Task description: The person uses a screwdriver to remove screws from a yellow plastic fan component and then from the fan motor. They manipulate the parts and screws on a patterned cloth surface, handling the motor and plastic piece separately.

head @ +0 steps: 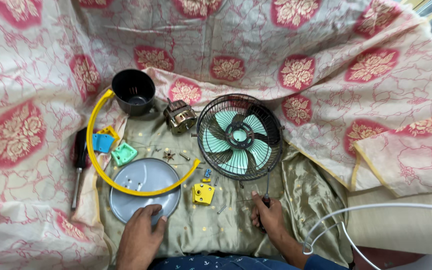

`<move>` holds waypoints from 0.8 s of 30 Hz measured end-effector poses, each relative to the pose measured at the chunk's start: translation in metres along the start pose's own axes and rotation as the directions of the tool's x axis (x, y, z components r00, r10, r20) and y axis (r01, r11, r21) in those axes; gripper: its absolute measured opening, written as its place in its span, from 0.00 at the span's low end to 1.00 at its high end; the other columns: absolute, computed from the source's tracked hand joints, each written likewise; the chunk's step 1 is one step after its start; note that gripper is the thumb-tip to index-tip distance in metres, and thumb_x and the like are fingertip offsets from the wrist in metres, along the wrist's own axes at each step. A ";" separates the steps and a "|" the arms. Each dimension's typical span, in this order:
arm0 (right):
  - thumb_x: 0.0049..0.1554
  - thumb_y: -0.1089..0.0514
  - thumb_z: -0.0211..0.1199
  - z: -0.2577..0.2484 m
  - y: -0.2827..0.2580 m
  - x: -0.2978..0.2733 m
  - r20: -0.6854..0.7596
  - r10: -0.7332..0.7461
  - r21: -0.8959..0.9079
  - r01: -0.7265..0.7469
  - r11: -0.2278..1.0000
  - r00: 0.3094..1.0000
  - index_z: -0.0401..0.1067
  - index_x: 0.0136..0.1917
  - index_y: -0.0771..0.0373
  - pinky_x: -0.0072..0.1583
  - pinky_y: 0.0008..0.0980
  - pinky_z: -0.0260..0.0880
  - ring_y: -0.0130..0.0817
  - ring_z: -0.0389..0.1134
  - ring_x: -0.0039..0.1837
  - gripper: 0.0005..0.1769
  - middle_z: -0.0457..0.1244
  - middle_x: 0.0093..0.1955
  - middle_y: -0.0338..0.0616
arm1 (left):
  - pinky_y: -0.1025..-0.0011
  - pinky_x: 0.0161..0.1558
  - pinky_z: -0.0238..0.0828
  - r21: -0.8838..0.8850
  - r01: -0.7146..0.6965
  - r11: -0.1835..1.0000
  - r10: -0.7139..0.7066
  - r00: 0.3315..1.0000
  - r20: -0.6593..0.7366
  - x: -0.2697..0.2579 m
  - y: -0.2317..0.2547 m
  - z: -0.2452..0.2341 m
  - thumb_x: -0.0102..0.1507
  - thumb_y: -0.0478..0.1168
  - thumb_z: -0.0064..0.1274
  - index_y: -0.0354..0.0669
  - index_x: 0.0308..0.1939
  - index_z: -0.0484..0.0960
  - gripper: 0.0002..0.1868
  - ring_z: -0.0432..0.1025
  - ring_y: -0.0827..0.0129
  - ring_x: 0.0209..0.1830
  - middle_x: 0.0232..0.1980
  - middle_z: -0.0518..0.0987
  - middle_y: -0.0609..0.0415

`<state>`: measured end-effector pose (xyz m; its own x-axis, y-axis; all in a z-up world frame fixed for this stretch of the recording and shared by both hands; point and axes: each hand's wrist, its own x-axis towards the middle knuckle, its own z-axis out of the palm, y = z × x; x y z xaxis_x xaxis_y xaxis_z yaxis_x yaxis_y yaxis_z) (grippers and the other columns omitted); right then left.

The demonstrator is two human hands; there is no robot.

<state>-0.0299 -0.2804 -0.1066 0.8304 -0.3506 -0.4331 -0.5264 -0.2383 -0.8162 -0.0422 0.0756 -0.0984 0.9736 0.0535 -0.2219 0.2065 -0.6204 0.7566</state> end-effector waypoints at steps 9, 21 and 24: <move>0.60 0.44 0.60 0.010 -0.020 0.012 -0.058 -0.005 0.217 0.018 0.976 0.998 0.72 0.40 0.71 0.24 0.29 0.54 0.30 0.58 0.20 0.25 0.71 0.33 0.55 | 0.57 0.59 0.67 0.088 -0.018 0.996 0.011 0.997 0.079 -0.003 0.036 0.002 0.59 0.46 0.59 0.43 0.57 0.80 0.24 0.72 0.48 0.56 0.53 0.80 0.46; 0.55 0.36 0.66 0.014 -0.061 0.021 -0.228 0.120 0.214 -0.070 0.974 0.966 0.74 0.44 0.74 0.26 0.28 0.55 0.28 0.58 0.22 0.33 0.73 0.37 0.56 | 0.59 0.45 0.77 -0.078 -0.020 0.997 0.026 0.996 0.088 0.033 0.061 -0.035 0.62 0.42 0.55 0.43 0.47 0.86 0.12 0.82 0.54 0.39 0.42 0.87 0.45; 0.54 0.38 0.68 0.017 -0.065 0.020 -0.206 0.186 0.276 -0.126 0.953 0.961 0.71 0.45 0.73 0.26 0.27 0.55 0.28 0.57 0.23 0.31 0.72 0.38 0.56 | 0.59 0.46 0.77 -0.024 0.039 0.999 -0.035 0.990 0.136 0.044 0.063 -0.042 0.64 0.43 0.55 0.46 0.48 0.87 0.12 0.82 0.54 0.40 0.40 0.86 0.43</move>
<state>0.0240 -0.2570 -0.0691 0.6622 -0.5675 -0.4894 -0.5553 0.0669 -0.8289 0.0179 0.0724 -0.0348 0.9435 -0.0314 -0.3300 0.2467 -0.5985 0.7622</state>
